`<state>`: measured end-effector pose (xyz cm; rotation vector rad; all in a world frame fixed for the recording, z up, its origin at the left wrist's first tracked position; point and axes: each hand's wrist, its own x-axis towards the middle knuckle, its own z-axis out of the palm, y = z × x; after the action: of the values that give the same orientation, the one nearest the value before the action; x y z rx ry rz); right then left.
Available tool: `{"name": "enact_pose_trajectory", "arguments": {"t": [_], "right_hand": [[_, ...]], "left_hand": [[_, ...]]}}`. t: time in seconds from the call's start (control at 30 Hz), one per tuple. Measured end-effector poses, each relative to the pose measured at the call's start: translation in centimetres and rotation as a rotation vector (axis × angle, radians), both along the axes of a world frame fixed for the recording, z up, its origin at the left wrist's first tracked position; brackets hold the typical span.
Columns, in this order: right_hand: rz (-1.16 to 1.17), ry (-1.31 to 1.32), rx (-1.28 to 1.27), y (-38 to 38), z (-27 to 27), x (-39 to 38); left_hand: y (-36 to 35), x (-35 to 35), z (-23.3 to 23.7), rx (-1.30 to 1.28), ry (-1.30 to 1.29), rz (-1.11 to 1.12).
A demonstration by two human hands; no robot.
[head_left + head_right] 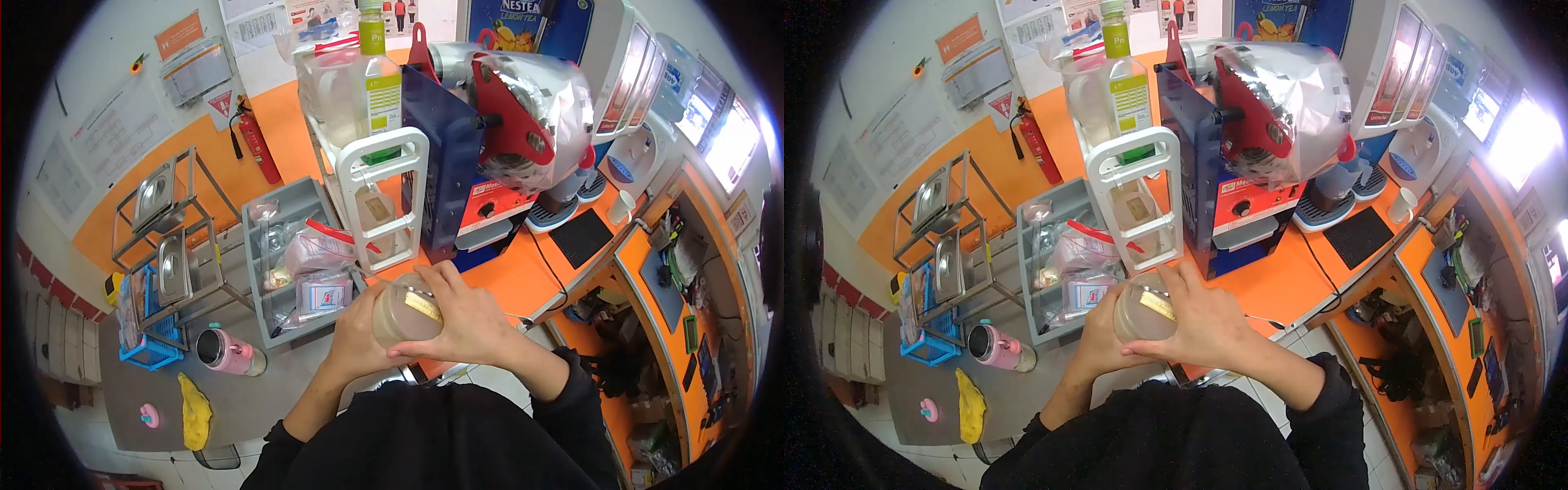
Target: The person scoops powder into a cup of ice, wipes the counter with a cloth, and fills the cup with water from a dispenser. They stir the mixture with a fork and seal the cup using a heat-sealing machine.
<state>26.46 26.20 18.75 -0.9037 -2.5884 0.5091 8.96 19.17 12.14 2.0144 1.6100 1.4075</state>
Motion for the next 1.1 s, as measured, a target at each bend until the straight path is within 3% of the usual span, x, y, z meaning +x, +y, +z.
{"name": "enact_pose_trajectory", "arguments": {"t": [0.07,0.2,0.27,0.3,0.37,0.47,0.53,0.73,0.8,0.87,0.93,1.0,1.1], "right_hand": [[-0.009,-0.024,0.000,-0.1,-1.3,-0.1],[0.039,0.053,0.021,-0.7,-4.0,-0.1],[0.045,0.022,-0.009,-1.4,-4.8,-0.4],[0.135,0.030,-0.018,-2.0,-5.2,-0.8],[0.216,0.041,-0.021,-2.4,-6.4,-1.7],[0.362,-0.069,-0.242,-2.0,-7.8,-2.9],[0.683,0.050,-0.201,-0.7,-7.2,-3.4],[1.068,-0.002,-0.187,2.5,-4.4,-3.8],[1.023,-0.047,-0.182,2.4,-3.7,-3.7],[1.134,0.061,-0.074,2.2,-2.9,-3.6],[1.062,-0.075,0.020,1.9,-2.0,-3.0],[1.095,0.032,0.208,1.8,-2.1,-2.5],[1.065,0.027,0.294,1.6,-2.0,-1.3]], "left_hand": [[-0.7,0.1,0.3,-0.246,-0.174,-0.100],[-1.1,-0.9,-2.4,-0.207,-0.077,-0.118],[-1.4,-2.4,-3.6,-0.352,-0.067,-0.357],[-1.7,-3.4,-3.8,-0.499,-0.237,-0.496],[-3.1,-5.7,-9.0,-0.519,-0.405,-0.768],[-4.8,-6.8,-13.3,-0.631,-0.785,-0.999],[-5.1,-6.8,-13.9,-0.659,-0.905,-1.042],[-2.2,-7.3,-13.0,-0.710,-0.879,-1.040],[-1.3,-7.5,-12.5,-0.740,-0.850,-1.044],[-0.3,-7.7,-12.0,-0.770,-0.822,-1.052],[0.7,-7.6,-11.6,-0.798,-0.794,-1.071],[1.8,-7.5,-11.3,-0.820,-0.767,-1.094],[2.7,-7.1,-11.1,-0.839,-0.731,-1.128]]}}
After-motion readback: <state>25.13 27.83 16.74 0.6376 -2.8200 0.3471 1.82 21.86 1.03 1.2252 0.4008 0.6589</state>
